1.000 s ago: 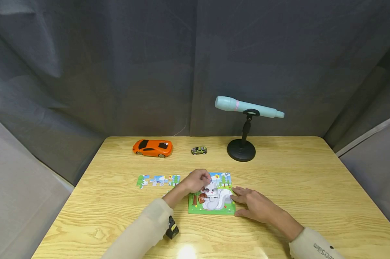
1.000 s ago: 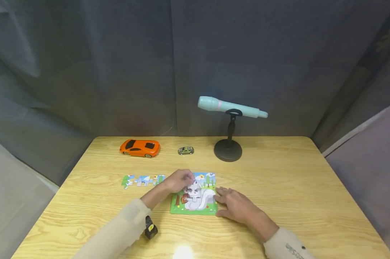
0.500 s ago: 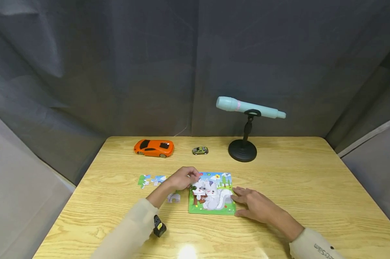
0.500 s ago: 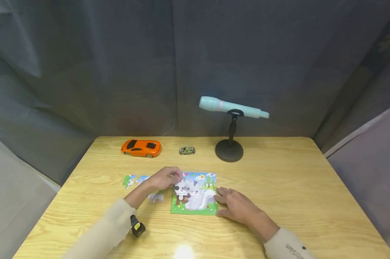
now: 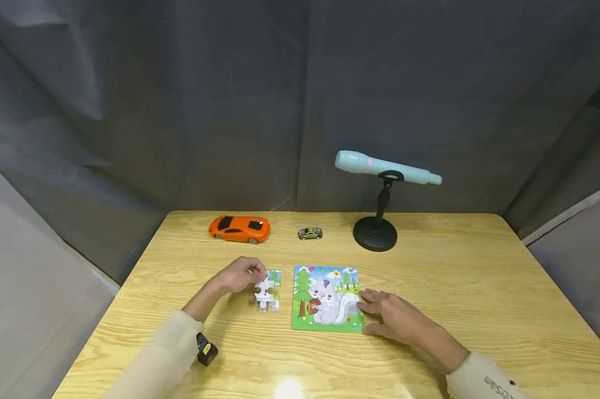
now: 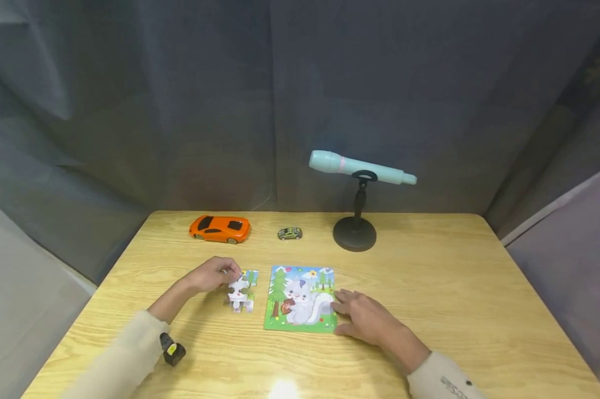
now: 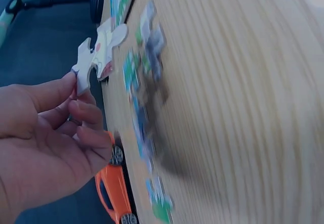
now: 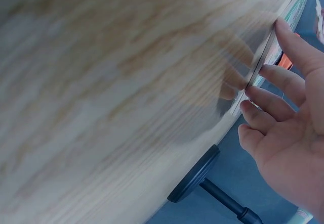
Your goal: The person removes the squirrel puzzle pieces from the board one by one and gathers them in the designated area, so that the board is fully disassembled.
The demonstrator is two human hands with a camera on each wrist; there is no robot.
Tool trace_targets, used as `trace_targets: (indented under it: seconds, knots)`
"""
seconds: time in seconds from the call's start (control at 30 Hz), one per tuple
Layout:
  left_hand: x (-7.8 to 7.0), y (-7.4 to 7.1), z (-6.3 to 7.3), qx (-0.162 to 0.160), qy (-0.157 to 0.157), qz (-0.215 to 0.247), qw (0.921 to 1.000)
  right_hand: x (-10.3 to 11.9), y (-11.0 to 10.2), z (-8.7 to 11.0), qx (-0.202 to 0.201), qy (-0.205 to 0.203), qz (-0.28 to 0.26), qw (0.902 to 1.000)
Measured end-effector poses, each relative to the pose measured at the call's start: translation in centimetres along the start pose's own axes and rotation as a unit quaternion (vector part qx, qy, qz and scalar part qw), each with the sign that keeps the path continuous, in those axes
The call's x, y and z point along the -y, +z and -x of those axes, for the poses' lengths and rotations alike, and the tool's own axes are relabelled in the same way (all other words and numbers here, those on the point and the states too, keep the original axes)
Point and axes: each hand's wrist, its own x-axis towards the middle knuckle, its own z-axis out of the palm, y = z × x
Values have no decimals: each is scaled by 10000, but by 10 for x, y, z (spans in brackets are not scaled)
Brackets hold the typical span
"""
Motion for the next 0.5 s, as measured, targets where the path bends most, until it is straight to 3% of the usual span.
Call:
trace_targets:
  seconds: [0.3, 0.5]
  knots:
    - [23, -20, 15, -163, -308, -504, 9981, -1, -1, 0, 11, -14, 10, 10000]
    - [30, -18, 20, -214, -145, -690, 9973, 0, -1, 0, 16, -14, 5, 10000]
